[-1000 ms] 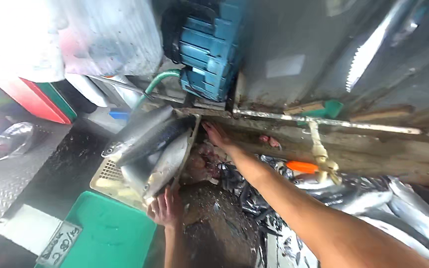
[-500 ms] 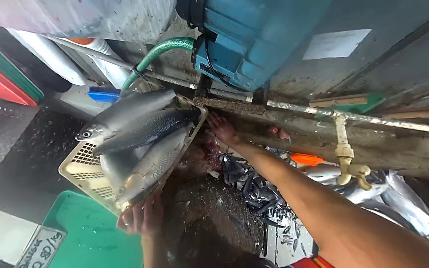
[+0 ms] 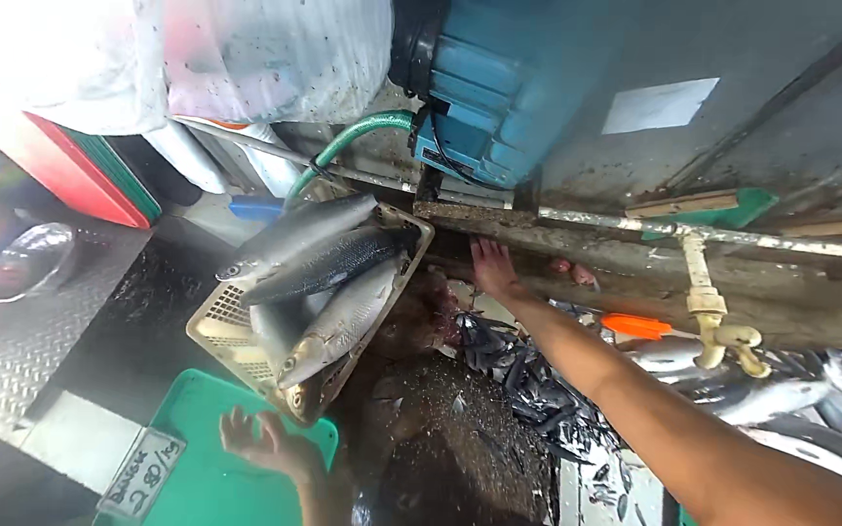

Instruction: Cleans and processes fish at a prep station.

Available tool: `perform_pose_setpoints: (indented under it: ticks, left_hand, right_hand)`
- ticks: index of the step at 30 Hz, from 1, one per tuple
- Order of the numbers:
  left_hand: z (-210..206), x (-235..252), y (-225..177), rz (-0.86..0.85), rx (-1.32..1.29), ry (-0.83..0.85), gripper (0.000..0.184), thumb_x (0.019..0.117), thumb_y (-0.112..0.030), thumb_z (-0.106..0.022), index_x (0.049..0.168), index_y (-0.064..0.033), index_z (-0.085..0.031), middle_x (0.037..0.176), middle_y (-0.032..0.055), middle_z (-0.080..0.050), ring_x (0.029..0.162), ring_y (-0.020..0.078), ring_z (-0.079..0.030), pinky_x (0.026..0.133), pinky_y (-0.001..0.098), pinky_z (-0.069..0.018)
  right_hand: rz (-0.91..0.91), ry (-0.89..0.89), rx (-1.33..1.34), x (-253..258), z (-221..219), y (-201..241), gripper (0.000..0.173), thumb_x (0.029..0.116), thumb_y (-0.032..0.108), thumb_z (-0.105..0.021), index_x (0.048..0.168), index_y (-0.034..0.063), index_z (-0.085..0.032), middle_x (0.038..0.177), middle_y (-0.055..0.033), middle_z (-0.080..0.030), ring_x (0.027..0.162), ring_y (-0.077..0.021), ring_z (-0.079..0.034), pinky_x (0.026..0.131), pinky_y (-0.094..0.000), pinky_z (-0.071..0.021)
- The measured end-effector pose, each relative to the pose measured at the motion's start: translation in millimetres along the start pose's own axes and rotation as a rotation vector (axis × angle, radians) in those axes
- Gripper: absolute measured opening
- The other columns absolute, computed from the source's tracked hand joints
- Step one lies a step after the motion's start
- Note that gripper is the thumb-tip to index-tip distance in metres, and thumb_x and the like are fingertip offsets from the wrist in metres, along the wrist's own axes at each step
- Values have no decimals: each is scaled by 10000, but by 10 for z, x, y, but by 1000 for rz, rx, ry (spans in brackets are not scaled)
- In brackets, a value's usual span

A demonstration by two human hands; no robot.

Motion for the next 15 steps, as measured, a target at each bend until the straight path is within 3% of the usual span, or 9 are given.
perform_pose_setpoints:
  ticks: [3,6,8,9,11,12,13,15]
  left_hand:
    - [-320,13,347,374,-309,101,615,1054,-303,-456,1577,-49,-255,1488,153,-490,1287,188,-551,1043,396,-509]
    - [-442,-38,369,455,-432,90,551,1070,-253,-422,1585,-121,-277,1466,109,-518,1263,173,-575,1019,406,-527]
    - [-479,-111,309,479,-403,66,559,1081,-253,-390,1604,-118,-249,1520,127,-467,1313,189,-532,1058,423,-491]
    - [-516,-162,254,481,-382,52,566,1082,-253,-381,1609,-111,-231,1533,137,-448,1329,193,-516,1071,422,-480]
    - [-621,-300,119,478,-315,21,599,1085,-252,-382,1622,-91,-172,1570,169,-392,1365,211,-479,1100,416,-450]
    - [-699,-373,72,469,-282,11,618,1090,-256,-381,1626,-77,-132,1591,190,-350,1386,221,-451,1118,411,-427]
    - [-796,-442,31,458,-261,-2,627,1095,-253,-378,1627,-61,-107,1606,210,-317,1403,234,-431,1130,408,-413]
    - [-1002,-560,-49,440,-261,-16,629,1106,-236,-358,1622,-36,-60,1619,238,-268,1422,240,-402,1145,392,-394]
  right_hand:
    - [-28,51,21,16,57,-32,740,811,175,-836,1435,-20,-489,1426,-302,-496,1326,-487,-488,1035,-674,-412]
    - [-91,168,96,-243,101,-98,687,870,355,-797,1377,-39,-550,1423,-314,-501,1331,-491,-489,1067,-687,-388]
    - [-227,227,275,-567,157,-256,721,851,449,-786,1366,-15,-586,1420,-276,-546,1334,-445,-522,1112,-646,-409]
    - [-316,240,417,-764,187,-352,691,829,477,-805,1316,16,-638,1351,-230,-615,1279,-391,-584,1095,-600,-458]
    - [-558,259,833,-1239,218,-479,602,790,404,-877,1210,16,-689,1155,-151,-727,1092,-275,-696,963,-492,-573]
    - [-701,272,1106,-1519,241,-469,575,823,290,-872,1262,3,-635,1134,-142,-728,1032,-244,-715,877,-445,-613]
    - [-836,278,1323,-1804,263,-450,545,861,227,-832,1303,13,-595,1126,-145,-718,977,-241,-716,804,-433,-620]
    - [-986,271,1510,-2384,306,-462,495,881,201,-796,1299,32,-591,1101,-141,-708,907,-245,-704,733,-432,-608]
Point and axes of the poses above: each hand's wrist, its own x-axis towards the middle knuckle, its own z-axis out of the back of the hand, y = z × x, the point moved 7 cm from there along x, towards the middle knuckle
